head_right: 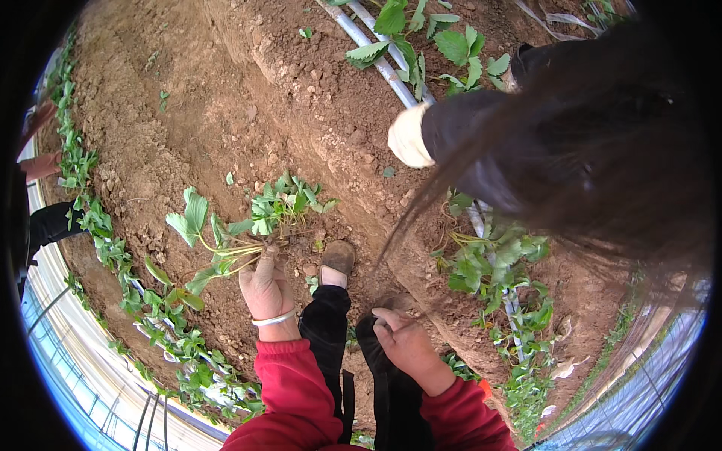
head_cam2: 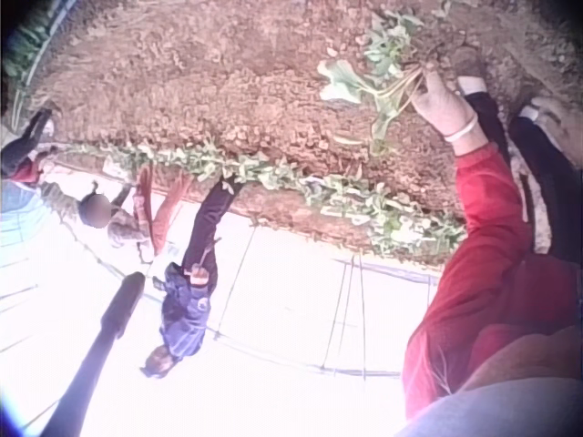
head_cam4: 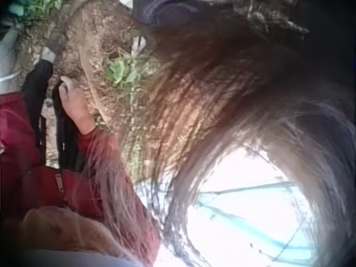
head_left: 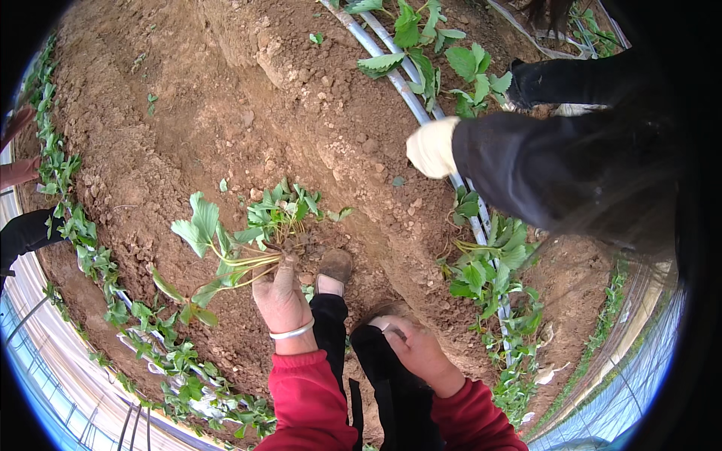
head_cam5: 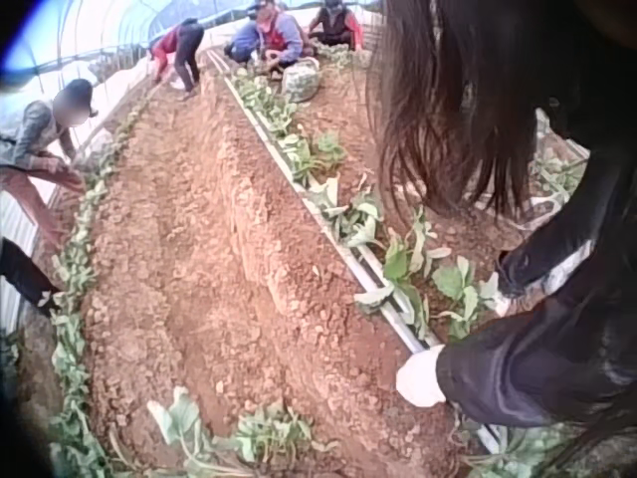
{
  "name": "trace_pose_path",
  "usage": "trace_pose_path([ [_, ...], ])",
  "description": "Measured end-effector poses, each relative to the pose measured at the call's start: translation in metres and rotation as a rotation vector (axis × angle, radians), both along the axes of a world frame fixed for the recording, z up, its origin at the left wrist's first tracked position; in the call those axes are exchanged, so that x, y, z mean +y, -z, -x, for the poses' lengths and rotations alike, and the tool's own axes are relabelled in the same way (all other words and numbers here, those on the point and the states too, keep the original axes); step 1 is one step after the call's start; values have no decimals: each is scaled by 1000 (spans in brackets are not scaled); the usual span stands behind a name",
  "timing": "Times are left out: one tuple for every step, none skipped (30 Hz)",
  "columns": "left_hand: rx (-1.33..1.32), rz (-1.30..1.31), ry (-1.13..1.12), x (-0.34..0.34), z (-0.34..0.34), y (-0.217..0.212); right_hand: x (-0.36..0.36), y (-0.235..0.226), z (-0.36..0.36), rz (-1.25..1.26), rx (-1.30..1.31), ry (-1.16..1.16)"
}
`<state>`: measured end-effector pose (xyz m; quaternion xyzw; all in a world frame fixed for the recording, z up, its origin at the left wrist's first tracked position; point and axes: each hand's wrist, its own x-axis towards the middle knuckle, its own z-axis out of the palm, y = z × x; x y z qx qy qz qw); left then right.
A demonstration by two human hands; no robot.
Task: The person plants small green seedlings into prepared soil rows inside a greenhouse. They use a small hand trowel to dig holes, place each seedling, and cover the roots with soil. Other workers are visible in the background performing the same task.
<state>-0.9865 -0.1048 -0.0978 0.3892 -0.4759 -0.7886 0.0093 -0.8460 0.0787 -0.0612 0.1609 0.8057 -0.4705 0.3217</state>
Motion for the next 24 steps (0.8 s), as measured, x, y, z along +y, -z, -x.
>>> trace_pose_path([
  [3,2,0,0,0,-2,0,-2,2,5,-21,3],
  [1,4,1,0,0,-2,-1,-4,2,10,-41,5],
  [-2,7,3,0,0,-3,-1,-4,2,10,-51,5],
  [-5,6,5,1,0,-3,-1,-4,2,7,-62,6],
  [0,2,8,1,-1,-2,-1,-4,1,3,-72,6],
  [6,-2,12,1,-2,-1,0,-3,0,3,-64,7],
  [12,-3,15,1,-2,-2,0,-2,-2,5,-56,6],
  [10,-3,10,1,-1,-3,0,-2,-3,5,-58,9],
  [8,-2,6,3,0,-5,1,-2,-3,5,-61,12],
  [5,-3,1,4,0,-6,1,-1,-4,4,-64,15],
  [8,-7,2,4,0,-5,1,-1,-4,-5,-59,15],
  [11,-11,3,4,-1,-5,1,-3,-3,-7,-55,16],
  [14,-16,5,4,-1,-4,2,-4,-2,-9,-51,18],
  [13,-16,12,3,-3,-2,3,-5,-2,-11,-48,20],
  [13,-16,19,2,-4,0,4,-7,0,-13,-49,26],
  [13,-14,26,2,-5,-1,4,-9,2,-13,-49,32],
  [14,-6,23,2,-4,-1,5,-9,3,-9,-61,32],
  [14,2,20,3,-4,-2,8,-8,3,-6,-72,31],
  [14,9,17,4,-3,-3,10,-8,4,-2,-83,31],
  [17,9,16,4,-2,-4,13,-8,4,-3,-73,61],
  [20,9,15,5,-1,-5,15,-9,5,-4,-63,91],
  [20,6,15,6,-1,-5,18,-9,5,-9,-55,121],
  [19,1,14,7,-1,-4,22,-11,10,4,-15,138],
  [18,-5,13,8,-2,-4,25,-13,15,-14,-12,148],
])
